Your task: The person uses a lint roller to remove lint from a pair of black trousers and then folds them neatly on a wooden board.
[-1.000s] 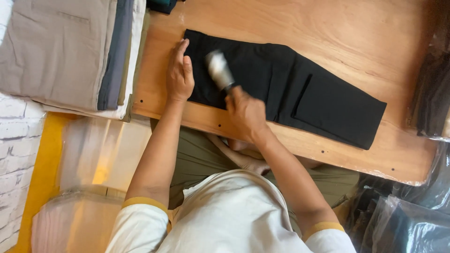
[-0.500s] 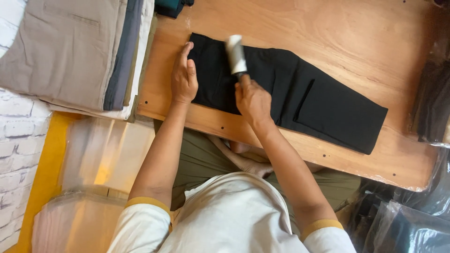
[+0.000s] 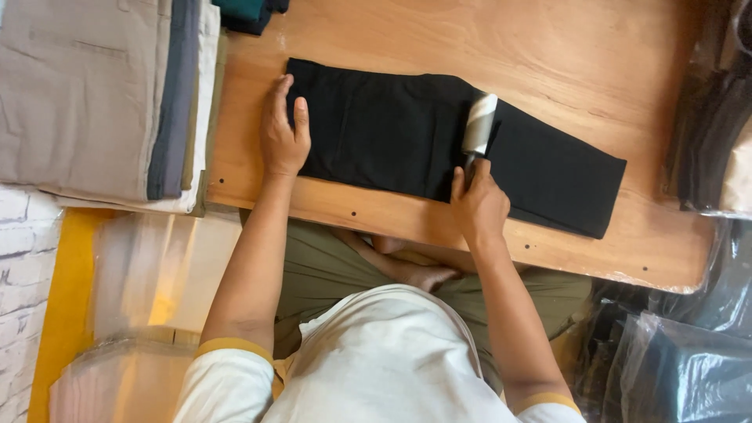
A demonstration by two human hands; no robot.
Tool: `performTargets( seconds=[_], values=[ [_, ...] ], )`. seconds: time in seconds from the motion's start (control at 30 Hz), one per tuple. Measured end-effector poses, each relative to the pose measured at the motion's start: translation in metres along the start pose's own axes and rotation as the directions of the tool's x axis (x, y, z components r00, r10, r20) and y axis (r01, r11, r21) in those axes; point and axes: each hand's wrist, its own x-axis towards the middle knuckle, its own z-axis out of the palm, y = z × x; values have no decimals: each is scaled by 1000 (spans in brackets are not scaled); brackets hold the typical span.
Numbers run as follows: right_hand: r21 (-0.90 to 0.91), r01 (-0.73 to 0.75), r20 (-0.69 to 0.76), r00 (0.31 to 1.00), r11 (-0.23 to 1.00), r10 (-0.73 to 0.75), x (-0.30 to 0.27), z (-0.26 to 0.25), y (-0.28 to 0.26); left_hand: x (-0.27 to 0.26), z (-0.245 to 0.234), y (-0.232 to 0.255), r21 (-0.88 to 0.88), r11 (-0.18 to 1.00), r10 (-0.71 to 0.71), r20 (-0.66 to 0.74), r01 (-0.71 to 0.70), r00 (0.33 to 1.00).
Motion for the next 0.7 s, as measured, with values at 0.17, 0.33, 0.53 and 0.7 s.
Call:
performTargets(
  seconds=[0.17, 0.33, 0.53, 0.7],
  values=[
    [115, 139, 20, 990, 984, -142, -30, -2, -2, 0, 3, 0, 77, 997, 21, 20, -22, 1000],
    [-6, 279, 85, 957, 960, -277, -45, 18, -2, -3, 13, -21, 125, 979, 174, -77, -164, 982],
    [36, 13, 3, 1000, 999, -13, -40, -11, 57, -2, 9, -16, 163, 970, 196, -71, -183, 978],
    [-91, -269, -51, 963, 959, 266, -46, -19, 147, 1, 12, -20, 159, 965, 223, -75, -209, 972]
  ],
)
